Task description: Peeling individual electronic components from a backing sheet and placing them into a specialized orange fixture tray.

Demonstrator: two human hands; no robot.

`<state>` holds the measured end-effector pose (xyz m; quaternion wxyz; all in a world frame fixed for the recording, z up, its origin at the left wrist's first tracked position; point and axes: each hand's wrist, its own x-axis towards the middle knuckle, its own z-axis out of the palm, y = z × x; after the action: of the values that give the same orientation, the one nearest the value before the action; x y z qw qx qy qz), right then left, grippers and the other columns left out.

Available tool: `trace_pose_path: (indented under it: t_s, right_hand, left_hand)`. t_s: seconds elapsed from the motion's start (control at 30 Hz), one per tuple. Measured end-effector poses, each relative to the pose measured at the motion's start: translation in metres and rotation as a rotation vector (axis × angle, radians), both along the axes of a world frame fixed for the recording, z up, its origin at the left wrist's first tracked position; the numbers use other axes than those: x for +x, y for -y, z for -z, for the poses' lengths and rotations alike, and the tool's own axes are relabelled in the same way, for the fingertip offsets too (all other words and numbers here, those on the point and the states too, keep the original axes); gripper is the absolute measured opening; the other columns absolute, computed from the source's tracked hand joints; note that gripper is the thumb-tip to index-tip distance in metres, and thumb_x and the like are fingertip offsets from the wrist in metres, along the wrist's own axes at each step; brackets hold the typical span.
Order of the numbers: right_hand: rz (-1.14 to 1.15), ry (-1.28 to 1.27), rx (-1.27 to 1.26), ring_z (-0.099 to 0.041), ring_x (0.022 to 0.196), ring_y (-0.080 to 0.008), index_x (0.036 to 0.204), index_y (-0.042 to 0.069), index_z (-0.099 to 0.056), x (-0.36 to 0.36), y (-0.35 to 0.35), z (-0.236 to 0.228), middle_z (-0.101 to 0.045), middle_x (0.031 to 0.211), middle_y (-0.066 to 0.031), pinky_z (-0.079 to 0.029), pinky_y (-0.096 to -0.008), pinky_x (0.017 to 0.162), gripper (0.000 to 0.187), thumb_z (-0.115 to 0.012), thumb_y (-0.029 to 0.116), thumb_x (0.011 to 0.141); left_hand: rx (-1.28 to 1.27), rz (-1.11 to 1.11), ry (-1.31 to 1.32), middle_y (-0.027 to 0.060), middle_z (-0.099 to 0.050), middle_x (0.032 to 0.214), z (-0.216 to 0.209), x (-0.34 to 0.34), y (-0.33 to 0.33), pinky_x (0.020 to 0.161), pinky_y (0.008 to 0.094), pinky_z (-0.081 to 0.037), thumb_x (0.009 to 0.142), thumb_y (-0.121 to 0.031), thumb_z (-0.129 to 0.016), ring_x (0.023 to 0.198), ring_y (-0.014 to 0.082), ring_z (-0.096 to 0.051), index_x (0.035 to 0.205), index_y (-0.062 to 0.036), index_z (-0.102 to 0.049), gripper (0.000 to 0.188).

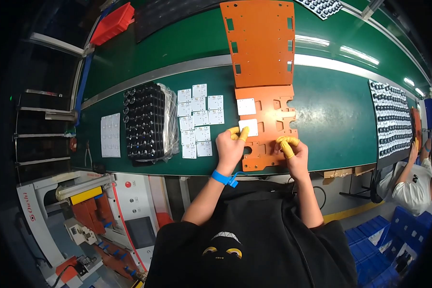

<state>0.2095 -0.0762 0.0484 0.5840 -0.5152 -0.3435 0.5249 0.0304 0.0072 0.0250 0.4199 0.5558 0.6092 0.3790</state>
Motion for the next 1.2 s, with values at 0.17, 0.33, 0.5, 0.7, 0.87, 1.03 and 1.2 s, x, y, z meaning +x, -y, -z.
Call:
trace_pose_path:
  t_s: [0.17,0.33,0.5,0.7,0.87,1.03,1.2]
  right_hand:
    - [-0.031,-0.003,-0.014,-0.058,0.074,-0.0138,0.097,-0.003,-0.062,0.0,0.0,-0.001,-0.062,0.082,-0.0066,-0.047,-0.0273,0.071,0.013,-0.057,0.009,0.096]
    - [-0.043,-0.014,0.022,-0.057,0.074,-0.0137,0.097,-0.003,-0.062,0.0,-0.003,-0.001,-0.062,0.082,-0.0065,-0.047,-0.0272,0.072,0.012,-0.057,0.008,0.096]
    - [-0.002,-0.033,-0.007,-0.058,0.076,-0.0136,0.098,-0.003,-0.063,-0.001,0.002,-0.002,-0.063,0.084,-0.0067,-0.048,-0.0274,0.073,0.01,-0.058,0.005,0.095]
    - [-0.029,-0.006,-0.037,-0.059,0.077,-0.0124,0.103,-0.005,-0.064,-0.006,-0.007,-0.003,-0.065,0.088,-0.0058,-0.049,-0.0271,0.074,0.013,-0.057,0.001,0.093]
    - [-0.086,0.125,-0.064,-0.054,0.069,-0.0075,0.103,-0.003,-0.064,-0.034,-0.02,-0.012,-0.061,0.079,-0.0013,-0.044,-0.0211,0.064,0.014,-0.06,0.008,0.095]
    - [-0.356,0.417,0.211,-0.06,0.082,-0.0102,0.105,-0.003,-0.063,-0.106,-0.077,-0.059,-0.062,0.09,-0.0045,-0.048,-0.0243,0.072,0.014,-0.062,0.004,0.092]
    - [-0.37,0.708,0.7,-0.062,0.099,-0.036,0.109,0.0,-0.063,-0.191,-0.155,-0.098,-0.06,0.113,-0.0188,-0.05,-0.0374,0.087,0.025,-0.064,0.002,0.084]
  left_hand:
    - [-0.149,0.19,0.003,0.0045,-0.057,0.057,-0.004,-0.012,-0.015,0.045,0.0272,-0.035,0.085,-0.017,-0.074,0.051,0.0059,-0.043,0.086,0.0101,-0.068,0.028]
    - [-0.203,0.174,-0.055,0.0063,-0.064,0.064,-0.015,-0.005,-0.015,0.049,0.0262,-0.04,0.086,-0.019,-0.074,0.056,0.0054,-0.05,0.093,0.0099,-0.068,0.03]
    - [0.255,0.071,-0.524,0.0114,-0.061,0.08,-0.032,-0.011,-0.009,0.063,0.0411,-0.046,0.084,-0.023,-0.074,0.071,0.0295,-0.057,0.102,0.0035,-0.065,0.033]
    - [0.407,0.295,-0.824,0.0195,-0.052,0.131,-0.009,-0.042,0.017,0.101,0.053,-0.036,0.09,-0.022,-0.06,0.129,0.0419,-0.038,0.127,0.0058,-0.053,0.046]
    - [0.517,0.453,-0.661,0.0178,-0.054,0.119,0.003,-0.063,0.072,0.102,0.0471,-0.04,0.084,-0.019,-0.067,0.122,0.038,-0.045,0.126,0.0028,-0.055,0.049]
    - [0.665,0.454,-0.589,0.0144,-0.055,0.117,0.017,-0.087,0.099,0.104,0.0461,-0.041,0.083,-0.02,-0.065,0.118,0.035,-0.048,0.117,-0.0009,-0.062,0.039]
    - [0.66,0.548,-0.579,0.006,-0.061,0.108,0.017,-0.114,0.099,0.102,0.0416,-0.043,0.08,-0.014,-0.062,0.111,0.0249,-0.055,0.11,-0.0056,-0.067,0.031]
